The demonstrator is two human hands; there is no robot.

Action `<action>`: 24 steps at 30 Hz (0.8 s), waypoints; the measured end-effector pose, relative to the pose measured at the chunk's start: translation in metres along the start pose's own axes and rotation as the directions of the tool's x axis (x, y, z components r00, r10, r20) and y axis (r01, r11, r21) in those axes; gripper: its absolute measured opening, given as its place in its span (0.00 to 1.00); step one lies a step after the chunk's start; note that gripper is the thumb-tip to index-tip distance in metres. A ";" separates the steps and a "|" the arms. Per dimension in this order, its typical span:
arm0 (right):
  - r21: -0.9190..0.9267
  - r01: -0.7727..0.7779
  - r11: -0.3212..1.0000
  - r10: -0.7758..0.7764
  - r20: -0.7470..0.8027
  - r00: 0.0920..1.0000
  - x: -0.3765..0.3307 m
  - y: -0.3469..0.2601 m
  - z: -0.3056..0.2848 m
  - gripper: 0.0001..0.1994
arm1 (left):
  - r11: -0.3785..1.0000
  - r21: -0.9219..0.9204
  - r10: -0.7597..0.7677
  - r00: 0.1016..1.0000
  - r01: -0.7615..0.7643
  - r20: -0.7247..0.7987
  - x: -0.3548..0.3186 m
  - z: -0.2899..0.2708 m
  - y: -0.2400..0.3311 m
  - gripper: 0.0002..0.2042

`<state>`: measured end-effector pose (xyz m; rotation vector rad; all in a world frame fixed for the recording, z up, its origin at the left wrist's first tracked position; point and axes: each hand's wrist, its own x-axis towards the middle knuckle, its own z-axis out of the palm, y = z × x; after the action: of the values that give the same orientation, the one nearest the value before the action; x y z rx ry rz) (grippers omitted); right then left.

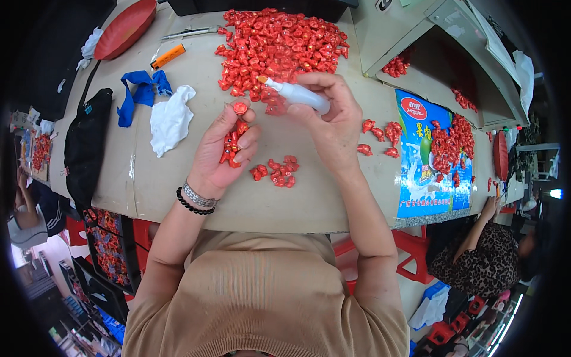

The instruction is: Apply glue to small red plastic components and assemble them into larger decorative units.

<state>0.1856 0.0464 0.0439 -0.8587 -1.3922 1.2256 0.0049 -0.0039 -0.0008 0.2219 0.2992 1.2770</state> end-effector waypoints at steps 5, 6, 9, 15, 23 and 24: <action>0.059 0.144 0.988 -0.144 0.004 0.990 -0.005 0.004 -0.013 0.12 | 1.000 -0.005 -0.025 0.999 0.025 -0.037 -0.001 0.006 -0.002 0.10; 0.077 0.170 0.982 -0.170 0.000 0.985 -0.004 0.003 -0.013 0.12 | 1.000 -0.012 -0.027 0.999 0.026 -0.038 -0.001 0.005 -0.003 0.11; 0.114 0.263 0.958 -0.268 0.033 0.963 -0.007 -0.001 -0.013 0.11 | 0.999 -0.022 -0.030 0.999 0.030 -0.032 0.000 0.002 -0.004 0.11; -0.089 0.423 0.902 -0.414 0.104 0.904 -0.015 0.007 -0.010 0.10 | 0.999 -0.009 -0.046 0.998 0.045 -0.051 0.000 0.003 -0.006 0.11; -0.151 0.419 0.895 -0.405 0.117 0.907 -0.015 0.006 -0.009 0.09 | 0.997 0.020 -0.071 0.997 0.071 -0.036 0.001 0.000 -0.008 0.14; -0.154 0.418 0.895 -0.403 0.118 0.908 -0.015 0.006 -0.009 0.09 | 0.997 0.020 -0.072 0.997 0.073 -0.039 0.001 0.000 -0.008 0.14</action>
<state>0.1962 0.0356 0.0340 -0.5908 -1.6680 0.8281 0.0124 -0.0054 -0.0039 0.2034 0.3509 1.2079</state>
